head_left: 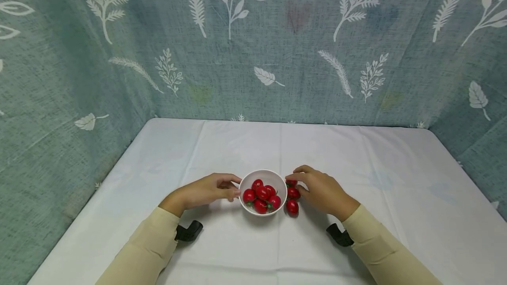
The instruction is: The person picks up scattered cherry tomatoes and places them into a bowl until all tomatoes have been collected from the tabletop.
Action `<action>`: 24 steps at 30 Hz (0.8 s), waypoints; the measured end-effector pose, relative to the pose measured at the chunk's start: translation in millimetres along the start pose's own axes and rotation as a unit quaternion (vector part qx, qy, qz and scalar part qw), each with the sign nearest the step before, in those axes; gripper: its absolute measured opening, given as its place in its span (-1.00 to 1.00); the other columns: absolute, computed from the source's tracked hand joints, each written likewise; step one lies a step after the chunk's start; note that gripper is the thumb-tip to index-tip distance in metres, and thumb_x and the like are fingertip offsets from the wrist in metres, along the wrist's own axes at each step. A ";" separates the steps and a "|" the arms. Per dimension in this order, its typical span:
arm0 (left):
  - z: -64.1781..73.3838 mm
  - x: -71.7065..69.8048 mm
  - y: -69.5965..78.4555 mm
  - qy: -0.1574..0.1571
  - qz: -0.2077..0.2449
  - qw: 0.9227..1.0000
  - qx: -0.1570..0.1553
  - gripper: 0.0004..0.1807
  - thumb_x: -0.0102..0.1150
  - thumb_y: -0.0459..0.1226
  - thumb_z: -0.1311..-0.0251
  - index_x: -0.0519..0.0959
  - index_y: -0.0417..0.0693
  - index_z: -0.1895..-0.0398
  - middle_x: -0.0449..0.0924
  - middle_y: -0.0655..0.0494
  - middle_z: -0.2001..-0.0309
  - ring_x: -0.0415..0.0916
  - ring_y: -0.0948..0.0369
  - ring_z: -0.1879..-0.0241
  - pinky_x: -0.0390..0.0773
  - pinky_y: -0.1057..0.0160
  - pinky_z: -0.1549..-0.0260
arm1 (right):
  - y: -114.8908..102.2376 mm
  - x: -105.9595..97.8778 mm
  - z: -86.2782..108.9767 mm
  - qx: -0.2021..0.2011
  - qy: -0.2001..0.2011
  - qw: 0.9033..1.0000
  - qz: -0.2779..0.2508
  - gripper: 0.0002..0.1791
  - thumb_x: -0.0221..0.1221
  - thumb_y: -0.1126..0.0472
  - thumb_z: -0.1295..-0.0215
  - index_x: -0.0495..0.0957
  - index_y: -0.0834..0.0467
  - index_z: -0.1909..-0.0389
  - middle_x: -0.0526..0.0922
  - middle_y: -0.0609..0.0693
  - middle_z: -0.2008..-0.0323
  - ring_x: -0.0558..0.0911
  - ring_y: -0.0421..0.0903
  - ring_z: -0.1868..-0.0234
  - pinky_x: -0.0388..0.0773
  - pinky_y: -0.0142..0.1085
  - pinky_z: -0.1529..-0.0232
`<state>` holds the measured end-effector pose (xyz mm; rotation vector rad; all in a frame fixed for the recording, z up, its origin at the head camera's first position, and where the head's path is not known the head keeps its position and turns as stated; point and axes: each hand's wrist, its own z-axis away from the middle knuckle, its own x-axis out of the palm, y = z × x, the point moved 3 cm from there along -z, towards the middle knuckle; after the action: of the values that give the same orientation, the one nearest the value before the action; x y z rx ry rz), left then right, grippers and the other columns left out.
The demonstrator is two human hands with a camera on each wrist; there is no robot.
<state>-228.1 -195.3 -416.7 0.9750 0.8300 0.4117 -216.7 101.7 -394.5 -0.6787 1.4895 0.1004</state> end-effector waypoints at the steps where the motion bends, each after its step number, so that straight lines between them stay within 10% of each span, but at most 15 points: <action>1: 0.0 0.0 0.0 0.000 0.001 1.000 0.000 -0.50 0.21 -0.01 -0.36 0.49 0.00 -0.28 0.68 0.08 0.07 0.59 0.15 0.10 0.44 0.14 -0.05 | 0.2 0.1 -0.1 0.003 0.001 1.000 -0.001 -0.61 0.29 0.34 -0.27 0.67 0.03 -0.11 0.61 0.07 -0.14 0.69 0.01 0.00 0.66 -0.11 0.11; 24: -0.7 0.0 -1.3 0.002 0.005 1.000 -0.005 -0.50 0.21 -0.02 -0.36 0.49 -0.01 -0.28 0.68 0.09 0.06 0.60 0.16 0.10 0.45 0.15 -0.05 | 11.8 3.1 -0.9 0.036 0.004 0.999 0.027 -0.60 0.39 0.24 -0.20 0.67 0.04 -0.09 0.72 -0.02 0.08 0.69 -0.03 0.10 0.65 -0.09 0.16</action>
<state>-228.7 -195.6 -418.0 0.9699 0.8273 0.4255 -222.6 109.8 -401.5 -0.5808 1.5125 0.0843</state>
